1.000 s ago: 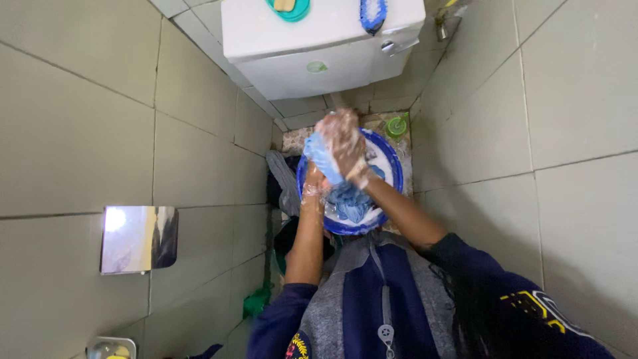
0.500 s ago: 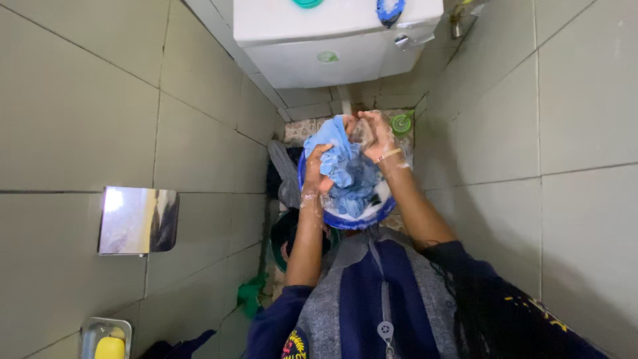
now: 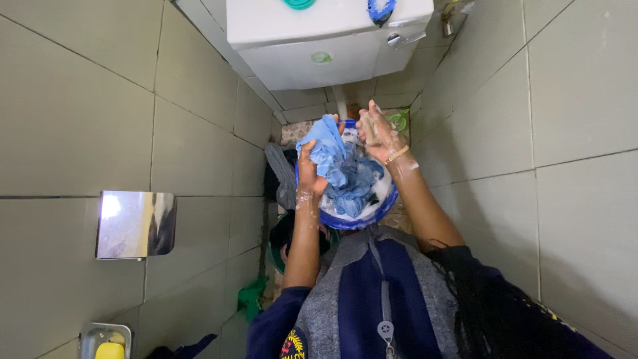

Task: The person washes clothes by hand, scrubbing and rubbing the garments in a bucket of soapy water.

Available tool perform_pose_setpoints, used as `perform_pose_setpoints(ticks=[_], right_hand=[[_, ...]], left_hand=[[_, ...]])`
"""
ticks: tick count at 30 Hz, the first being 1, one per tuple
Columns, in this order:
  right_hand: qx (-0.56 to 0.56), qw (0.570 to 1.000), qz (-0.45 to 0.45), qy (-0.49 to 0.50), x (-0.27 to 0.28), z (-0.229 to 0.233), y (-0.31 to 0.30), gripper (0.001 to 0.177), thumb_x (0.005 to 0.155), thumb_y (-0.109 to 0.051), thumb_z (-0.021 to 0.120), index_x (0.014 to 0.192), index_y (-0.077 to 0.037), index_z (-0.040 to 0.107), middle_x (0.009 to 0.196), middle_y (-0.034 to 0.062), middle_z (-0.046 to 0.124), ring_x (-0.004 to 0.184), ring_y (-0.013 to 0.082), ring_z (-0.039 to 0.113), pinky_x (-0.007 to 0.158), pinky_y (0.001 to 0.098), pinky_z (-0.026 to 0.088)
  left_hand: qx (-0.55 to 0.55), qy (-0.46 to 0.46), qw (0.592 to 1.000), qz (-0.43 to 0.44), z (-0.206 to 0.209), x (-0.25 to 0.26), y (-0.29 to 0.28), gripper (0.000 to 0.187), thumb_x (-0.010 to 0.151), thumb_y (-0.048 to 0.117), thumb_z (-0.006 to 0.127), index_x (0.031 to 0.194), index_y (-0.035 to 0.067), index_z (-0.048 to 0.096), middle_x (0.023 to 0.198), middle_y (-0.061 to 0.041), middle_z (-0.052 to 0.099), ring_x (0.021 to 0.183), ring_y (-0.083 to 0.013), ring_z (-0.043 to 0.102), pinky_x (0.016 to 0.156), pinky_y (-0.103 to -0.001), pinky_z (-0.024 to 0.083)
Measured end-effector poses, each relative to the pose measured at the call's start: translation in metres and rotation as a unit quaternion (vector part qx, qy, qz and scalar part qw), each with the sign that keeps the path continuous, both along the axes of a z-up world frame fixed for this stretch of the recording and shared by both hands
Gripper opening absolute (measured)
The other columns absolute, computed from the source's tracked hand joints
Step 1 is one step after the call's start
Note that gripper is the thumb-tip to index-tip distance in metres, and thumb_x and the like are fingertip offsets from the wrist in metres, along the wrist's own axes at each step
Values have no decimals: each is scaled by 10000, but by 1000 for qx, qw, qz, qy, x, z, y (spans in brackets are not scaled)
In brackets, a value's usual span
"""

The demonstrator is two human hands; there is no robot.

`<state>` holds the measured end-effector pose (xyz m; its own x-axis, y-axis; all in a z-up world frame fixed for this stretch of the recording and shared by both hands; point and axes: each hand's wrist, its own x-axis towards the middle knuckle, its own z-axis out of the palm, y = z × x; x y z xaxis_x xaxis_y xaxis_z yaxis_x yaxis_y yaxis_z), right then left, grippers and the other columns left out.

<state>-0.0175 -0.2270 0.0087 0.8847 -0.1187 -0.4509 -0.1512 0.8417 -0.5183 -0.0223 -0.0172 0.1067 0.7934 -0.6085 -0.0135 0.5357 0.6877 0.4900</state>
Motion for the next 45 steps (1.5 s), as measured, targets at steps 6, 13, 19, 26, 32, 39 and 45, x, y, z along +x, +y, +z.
perform_pose_setpoints(ticks=[6,13,19,26,32,39,45], right_hand=[[-69,996,45,-28,-14,63,18,443,960,-484,704,1060,-62,614,777,88,651,619,168,638,524,273,533],[-14,985,127,-119,-27,101,22,437,870,-126,766,1247,-50,558,1138,129,727,932,192,726,794,301,624],[-85,947,224,-213,-25,61,19,482,957,-197,817,1376,-20,661,1014,48,640,838,90,608,681,204,524],[-648,715,172,-198,-17,37,34,357,906,-368,831,1106,-96,713,961,33,684,888,113,638,733,239,513],[-526,824,190,-93,-29,52,24,202,1040,-324,623,1113,-152,699,802,-10,630,649,99,567,566,262,462],[-258,951,139,-102,-28,62,11,210,994,-250,706,1128,-112,623,811,-79,592,652,17,518,567,179,445],[-396,902,118,-127,-34,92,-1,213,985,-253,708,1133,-111,651,870,-77,647,686,0,541,585,156,448]], left_hand=[[7,-5,1000,16,-13,3,-2,747,1005,401,478,1597,-19,306,1632,-150,396,1542,-316,341,1246,-431,336],[-82,13,996,26,-26,3,0,911,1053,731,265,1622,23,325,1612,-124,426,1434,-283,454,1205,-434,363],[-41,25,998,38,-30,6,1,980,965,803,260,1593,57,361,1588,-71,467,1409,-250,479,1181,-413,380],[-21,28,998,52,-50,10,6,919,997,794,297,1522,60,473,1428,-77,576,1317,-263,519,1137,-434,411],[66,39,994,73,-65,20,17,905,957,770,352,1527,71,437,1433,-88,582,1313,-253,556,1146,-435,422],[338,-2,941,-13,-95,29,34,684,898,484,708,1329,-29,573,1260,-118,677,1112,-217,663,978,-365,515],[552,-115,825,-31,-93,27,39,437,824,355,802,958,-59,760,830,-73,717,684,-163,618,609,-339,489]])
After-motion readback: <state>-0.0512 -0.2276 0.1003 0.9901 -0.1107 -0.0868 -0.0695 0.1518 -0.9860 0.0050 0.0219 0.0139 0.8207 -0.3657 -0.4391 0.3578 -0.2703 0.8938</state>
